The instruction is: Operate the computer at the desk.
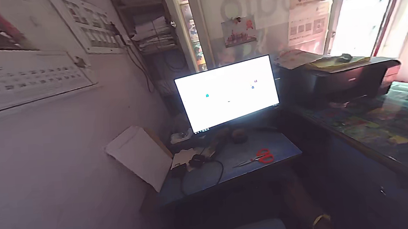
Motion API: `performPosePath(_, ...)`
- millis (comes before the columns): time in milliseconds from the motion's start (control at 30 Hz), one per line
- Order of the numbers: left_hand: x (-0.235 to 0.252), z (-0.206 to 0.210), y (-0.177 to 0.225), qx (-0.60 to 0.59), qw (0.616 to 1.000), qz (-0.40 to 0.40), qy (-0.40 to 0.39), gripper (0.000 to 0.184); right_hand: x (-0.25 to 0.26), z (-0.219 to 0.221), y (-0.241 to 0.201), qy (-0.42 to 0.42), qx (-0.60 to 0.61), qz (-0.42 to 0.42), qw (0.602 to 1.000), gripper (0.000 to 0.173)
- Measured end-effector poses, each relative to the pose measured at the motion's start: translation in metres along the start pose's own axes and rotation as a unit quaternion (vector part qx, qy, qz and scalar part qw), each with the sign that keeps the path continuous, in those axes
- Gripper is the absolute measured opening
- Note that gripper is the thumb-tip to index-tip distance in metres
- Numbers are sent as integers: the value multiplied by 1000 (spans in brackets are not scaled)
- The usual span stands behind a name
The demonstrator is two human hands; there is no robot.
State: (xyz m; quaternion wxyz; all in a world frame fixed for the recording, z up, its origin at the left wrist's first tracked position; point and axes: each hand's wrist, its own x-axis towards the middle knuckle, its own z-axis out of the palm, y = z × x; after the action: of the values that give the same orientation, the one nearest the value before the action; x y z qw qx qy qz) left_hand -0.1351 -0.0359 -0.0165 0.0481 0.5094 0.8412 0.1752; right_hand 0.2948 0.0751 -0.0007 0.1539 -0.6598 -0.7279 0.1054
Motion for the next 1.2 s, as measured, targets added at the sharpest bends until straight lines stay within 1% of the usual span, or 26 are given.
performPosePath(100, -3, -5, 0, 24, 999, 40, 25, 64, -3, 0, 1, 9, 4, -58, 998, 54)
performPosePath(233, 5, 18, -17, 18, 991, 102, 90, 62, -5, -3, -1, 13, 4, -60, 998, 53)
performPosePath(333, 4, 19, -19, 3, 992, 104, 76, 63, -7, -2, -1, 27, 1, -58, 998, 52)
performPosePath(433, 2, 18, -17, -33, 989, 122, 82, 61, -9, 0, 2, 46, -10, -68, 997, 51)
performPosePath(533, 2, 19, -15, -79, 986, 123, 76, 53, -8, 2, 5, 40, -3, -64, 997, 50)
performPosePath(1067, 4, 24, -20, -93, 983, 132, 83, 52, -5, 5, 6, 45, -8, -74, 996, 50)
performPosePath(1200, 2, 17, -16, -83, 985, 129, 77, 53, -5, 6, 7, 44, -11, -70, 997, 51)
